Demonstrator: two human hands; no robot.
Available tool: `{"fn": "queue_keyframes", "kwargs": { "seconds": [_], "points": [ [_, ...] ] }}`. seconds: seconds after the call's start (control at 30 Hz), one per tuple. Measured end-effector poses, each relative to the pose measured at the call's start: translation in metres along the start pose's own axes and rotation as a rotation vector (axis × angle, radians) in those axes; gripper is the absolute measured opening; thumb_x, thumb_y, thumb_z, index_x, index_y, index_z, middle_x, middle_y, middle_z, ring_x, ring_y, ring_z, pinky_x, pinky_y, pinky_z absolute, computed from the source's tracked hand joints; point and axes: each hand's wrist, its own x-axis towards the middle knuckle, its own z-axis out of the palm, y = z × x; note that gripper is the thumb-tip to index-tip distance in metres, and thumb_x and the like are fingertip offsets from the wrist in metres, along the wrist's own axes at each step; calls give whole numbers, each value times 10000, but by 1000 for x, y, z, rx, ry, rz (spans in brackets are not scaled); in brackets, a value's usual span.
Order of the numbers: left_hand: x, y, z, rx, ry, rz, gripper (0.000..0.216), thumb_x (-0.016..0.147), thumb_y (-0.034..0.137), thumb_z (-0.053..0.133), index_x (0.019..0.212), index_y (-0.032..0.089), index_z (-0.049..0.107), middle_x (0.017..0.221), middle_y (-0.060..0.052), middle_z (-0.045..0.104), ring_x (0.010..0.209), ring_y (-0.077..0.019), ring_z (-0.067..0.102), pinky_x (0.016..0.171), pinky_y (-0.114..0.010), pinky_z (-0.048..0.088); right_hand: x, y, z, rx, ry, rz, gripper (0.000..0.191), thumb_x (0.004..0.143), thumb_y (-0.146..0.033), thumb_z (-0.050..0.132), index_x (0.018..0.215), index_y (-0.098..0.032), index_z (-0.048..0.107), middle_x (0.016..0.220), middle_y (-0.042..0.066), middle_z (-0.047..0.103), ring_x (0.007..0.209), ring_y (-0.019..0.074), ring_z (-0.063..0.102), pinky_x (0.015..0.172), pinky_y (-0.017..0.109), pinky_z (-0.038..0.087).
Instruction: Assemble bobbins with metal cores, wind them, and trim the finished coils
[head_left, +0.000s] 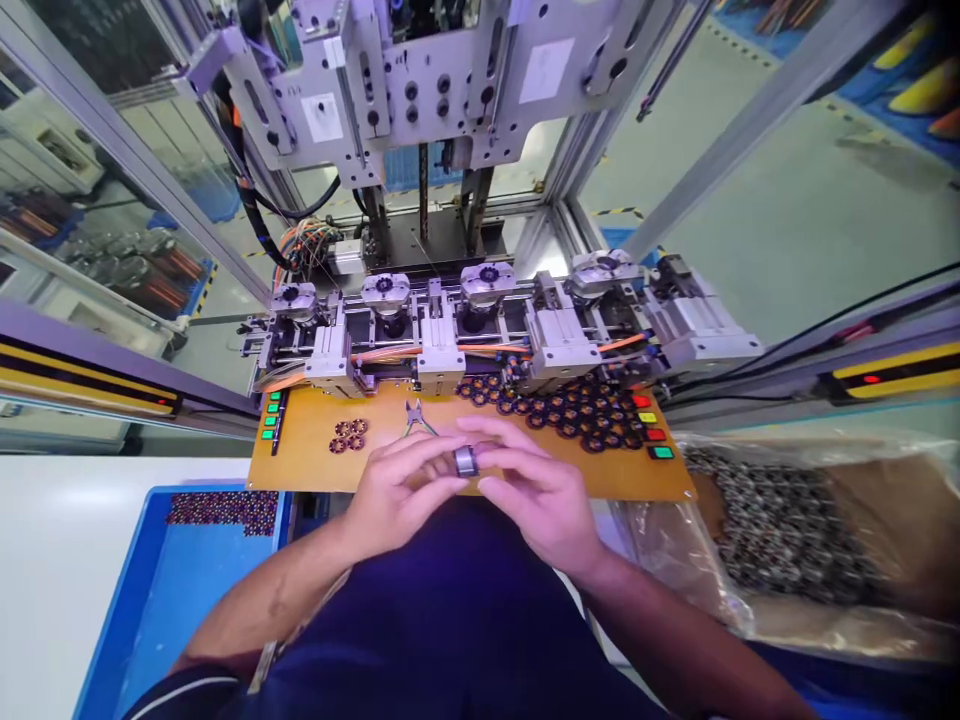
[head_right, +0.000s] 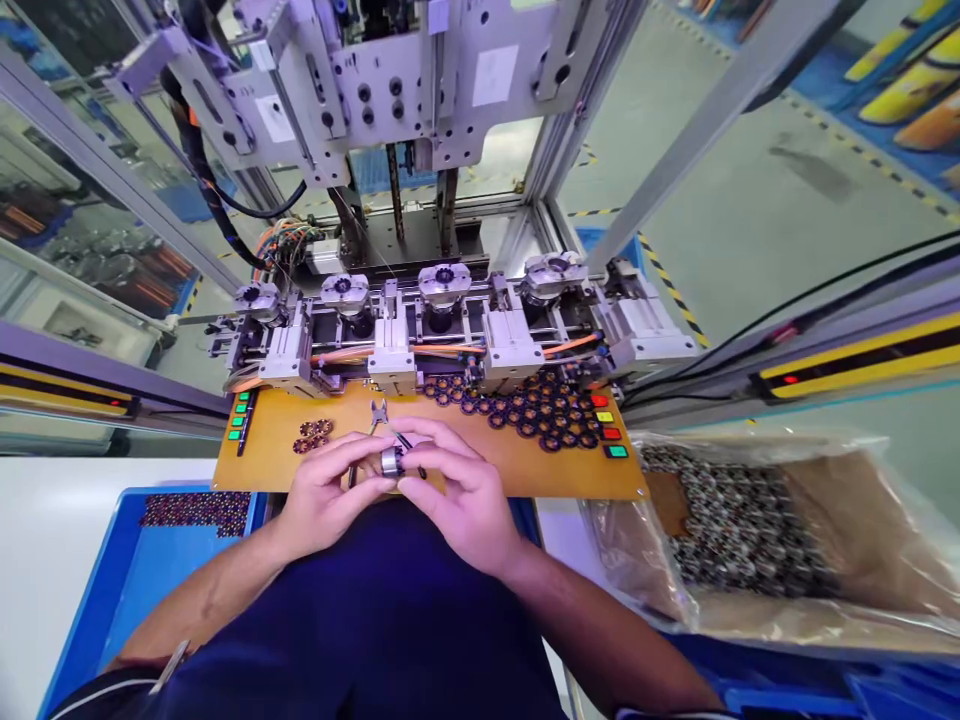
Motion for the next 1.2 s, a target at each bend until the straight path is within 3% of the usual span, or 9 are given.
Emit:
{"fn": "queue_keyframes", "kwargs": {
  "seconds": [0.13, 0.23, 0.3, 0.4, 0.5, 0.6, 0.8, 1.2],
  "points": [
    [0, -5, -6, 89, 58, 135, 314, 857, 217, 686, 1170, 189, 668, 970, -84, 744, 830, -170, 697, 756, -301, 582, 5, 3, 9, 41, -16, 61, 144, 893, -189, 629, 949, -287, 718, 1190, 71, 678, 1115, 233, 658, 944, 432, 577],
    [-6, -14, -18, 152, 115, 88, 415, 819, 213, 733, 1223, 192, 644, 1022, -91, 747, 865, -176, 702, 780, -298, 586, 27, 0, -13, -28, -71, -1, 132, 888, -179, 635, 927, -255, 736, 1117, 70, 711, 1035, 209, 691, 904, 389, 594],
    [-16, -27, -30, 192, 177, -7, 406, 828, 212, 719, 1226, 192, 643, 1032, -90, 747, 852, -173, 707, 769, -294, 592, 55, 1, -48, -142, -95, -55, 122, 873, -175, 655, 903, -240, 754, 1040, 54, 737, 957, 187, 708, 894, 365, 593],
    [-38, -56, -51, 263, 311, -156, 352, 845, 263, 695, 1187, 190, 662, 1033, -86, 748, 863, -186, 716, 814, -325, 595, 110, 11, -117, -519, -77, -155, 90, 853, -213, 673, 846, -219, 762, 1019, 42, 747, 953, 188, 706, 950, 377, 565],
    [-63, -90, -68, 333, 485, -357, 420, 815, 403, 699, 1172, 183, 669, 1037, -96, 746, 869, -219, 713, 851, -384, 590, 159, 30, -183, -799, -55, -137, 102, 813, -213, 668, 813, -171, 762, 1014, 66, 745, 909, 207, 709, 871, 373, 582],
    [-84, -121, -75, 317, 599, -548, 577, 751, 535, 704, 1207, 187, 650, 1058, -102, 740, 896, -257, 712, 902, -449, 574, 188, 50, -222, -899, -78, -110, 112, 782, -170, 655, 754, -174, 764, 1026, 52, 744, 932, 213, 704, 914, 380, 558],
    [-108, -150, -69, 204, 723, -756, 773, 657, 621, 728, 1304, 225, 578, 1157, -98, 707, 918, -269, 704, 839, -430, 593, 199, 70, -241, -958, -202, -105, 156, 798, -162, 625, 812, -177, 780, 1023, 42, 750, 929, 204, 709, 940, 369, 551],
    [-90, -149, -66, 187, 654, -884, 817, 645, 677, 699, 1308, 217, 565, 1224, -117, 685, 982, -283, 681, 818, -412, 576, 203, 72, -252, -1037, -345, -114, 164, 818, -187, 609, 811, -185, 773, 963, 33, 758, 942, 201, 707, 914, 363, 556]
  ]
}}
